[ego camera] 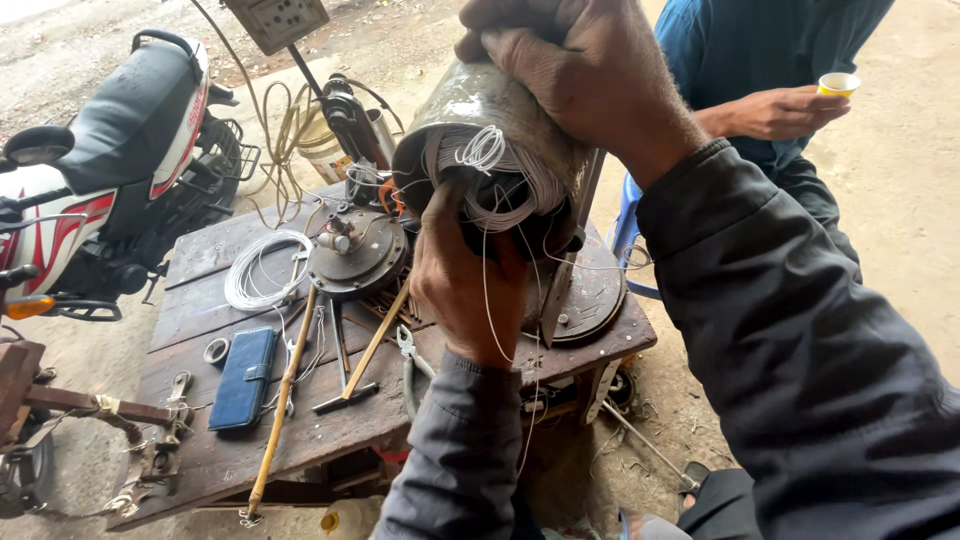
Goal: The person handles a bundle of white insulated wire, feeding and arranging it inside a cylindrical metal motor housing on a workbench. They press and compact the wound coil into the housing using a long wooden stick, steadying the housing with the other hand.
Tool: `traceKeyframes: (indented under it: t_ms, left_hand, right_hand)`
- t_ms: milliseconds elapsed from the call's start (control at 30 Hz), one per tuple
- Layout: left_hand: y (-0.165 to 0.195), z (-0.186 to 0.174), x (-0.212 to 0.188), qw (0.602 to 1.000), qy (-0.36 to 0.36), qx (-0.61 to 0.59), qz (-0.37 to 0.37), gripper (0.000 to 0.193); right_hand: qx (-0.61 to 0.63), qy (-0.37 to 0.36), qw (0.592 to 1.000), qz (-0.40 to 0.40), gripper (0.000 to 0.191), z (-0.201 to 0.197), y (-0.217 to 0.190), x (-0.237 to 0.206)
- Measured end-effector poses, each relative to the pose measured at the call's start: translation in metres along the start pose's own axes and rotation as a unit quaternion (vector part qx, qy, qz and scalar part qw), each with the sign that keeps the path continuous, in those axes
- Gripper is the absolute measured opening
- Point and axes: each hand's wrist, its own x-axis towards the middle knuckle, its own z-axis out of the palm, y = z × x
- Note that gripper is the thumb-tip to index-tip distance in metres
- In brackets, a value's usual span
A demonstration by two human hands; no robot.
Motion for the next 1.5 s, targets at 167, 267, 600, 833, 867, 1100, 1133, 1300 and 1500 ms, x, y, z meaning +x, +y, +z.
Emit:
traceKeyframes:
  t_ms: [167,267,600,833,867,1100,1133,1300,1500]
  left_hand:
    - [-0.002,0.009,-0.007,0.998,0.053,0.018,-0.012,0.031]
    - [-0.003,0.012,-0.009,0.998,0.046,0.012,-0.043,0.031]
    - [-0.019,-0.005,0.007,0.997,-0.065,-0.028,0.036,0.049]
    - [-0.018,-0.015,0.016,0.979,-0.201,0.02,0.023,0.047]
    - [-0.014,-0.012,0.015,0.977,-0.208,0.048,0.017,0.048]
    - [0.0,-0.018,0.002,0.992,-0.084,0.068,0.059,0.057]
    - [0.001,-0.019,0.0,0.99,-0.117,0.077,0.013,0.056]
    - [0.006,-0.009,-0.008,0.976,-0.083,-0.145,-0.138,0.05]
    - [0.005,-0.005,-0.004,0.965,-0.075,-0.224,-0.117,0.052]
  right_hand:
    - [0.004,-0.001,1.0,-0.005,0.023,-0.002,0.005,-0.001]
    - [0.039,-0.003,0.999,-0.007,0.023,-0.002,0.006,-0.001]
    - [-0.003,-0.003,0.999,-0.033,0.02,-0.003,-0.004,-0.001]
    - [-0.083,0.01,0.997,-0.005,0.017,0.002,-0.024,0.001]
    - [-0.079,0.013,0.997,0.003,0.017,0.003,-0.027,0.002]
    - [-0.082,0.02,0.996,0.011,0.019,0.005,-0.034,0.003]
    - [-0.101,0.019,0.994,0.021,0.019,0.005,-0.034,0.002]
    - [-0.093,0.012,0.995,-0.042,0.021,0.002,-0.028,0.0]
    - [-0.08,0.015,0.996,-0.024,0.02,0.0,-0.026,-0.002]
